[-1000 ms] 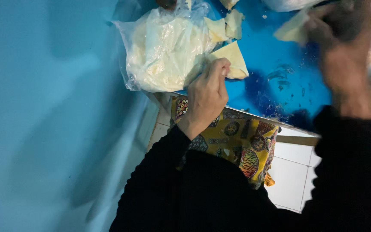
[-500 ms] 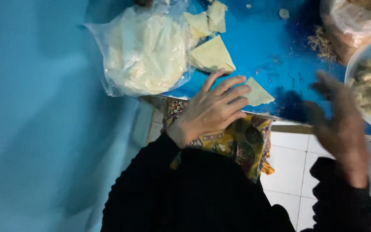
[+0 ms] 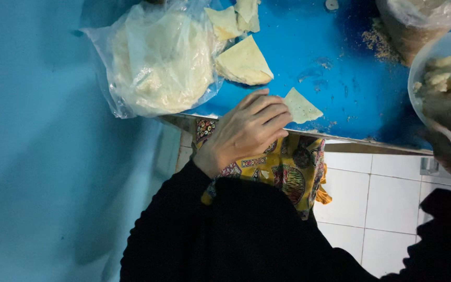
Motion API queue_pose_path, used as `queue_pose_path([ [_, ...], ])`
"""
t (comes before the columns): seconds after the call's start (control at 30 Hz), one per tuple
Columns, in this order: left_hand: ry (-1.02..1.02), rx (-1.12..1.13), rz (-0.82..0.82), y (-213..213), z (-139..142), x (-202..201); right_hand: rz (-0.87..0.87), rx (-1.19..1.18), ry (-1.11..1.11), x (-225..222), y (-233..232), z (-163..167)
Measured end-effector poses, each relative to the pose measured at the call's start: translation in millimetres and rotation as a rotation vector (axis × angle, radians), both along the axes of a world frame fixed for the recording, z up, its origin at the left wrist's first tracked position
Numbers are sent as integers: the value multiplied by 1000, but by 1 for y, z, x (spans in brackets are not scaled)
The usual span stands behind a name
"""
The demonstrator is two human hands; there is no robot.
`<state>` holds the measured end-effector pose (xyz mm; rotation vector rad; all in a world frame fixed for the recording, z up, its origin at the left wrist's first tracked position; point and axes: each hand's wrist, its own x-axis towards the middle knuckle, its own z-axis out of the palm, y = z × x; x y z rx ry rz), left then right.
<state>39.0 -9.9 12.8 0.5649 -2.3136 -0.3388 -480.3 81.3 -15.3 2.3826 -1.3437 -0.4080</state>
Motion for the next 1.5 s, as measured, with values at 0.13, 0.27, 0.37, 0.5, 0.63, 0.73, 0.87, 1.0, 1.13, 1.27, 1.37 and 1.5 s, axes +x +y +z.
queue_pose_path([
  [0.13,24,-24,-9,0,-1,0,-169,-55,-250,44,8,27],
  [0.27,32,-51,-20,-2,-1,-2,-335,-148,-508,147,6,96],
  [0.37,13,-97,-1,-2,0,0,-121,15,-665,230,-24,123],
  [0.5,24,-89,-6,-2,2,3,-62,156,-684,289,-60,116],
  [0.63,39,-92,-11,-2,1,2,90,-107,-455,298,-57,103],
  [0.73,66,-35,-33,-2,2,2,125,-339,10,300,-51,104],
  [0.87,69,-82,-33,-2,4,2,189,-292,-7,300,-62,111],
  [1.0,113,-51,-36,-4,4,1,191,-187,-235,285,-72,116],
  [1.13,111,-34,-41,-3,3,0,190,-166,-362,277,-75,107],
  [1.27,109,-17,-39,-3,3,0,50,55,-535,282,-73,95],
  [1.37,103,-23,-39,-3,3,-1,3,101,-570,282,-66,91],
  [1.5,107,-54,-35,-2,2,-1,154,-97,-380,277,-54,89],
])
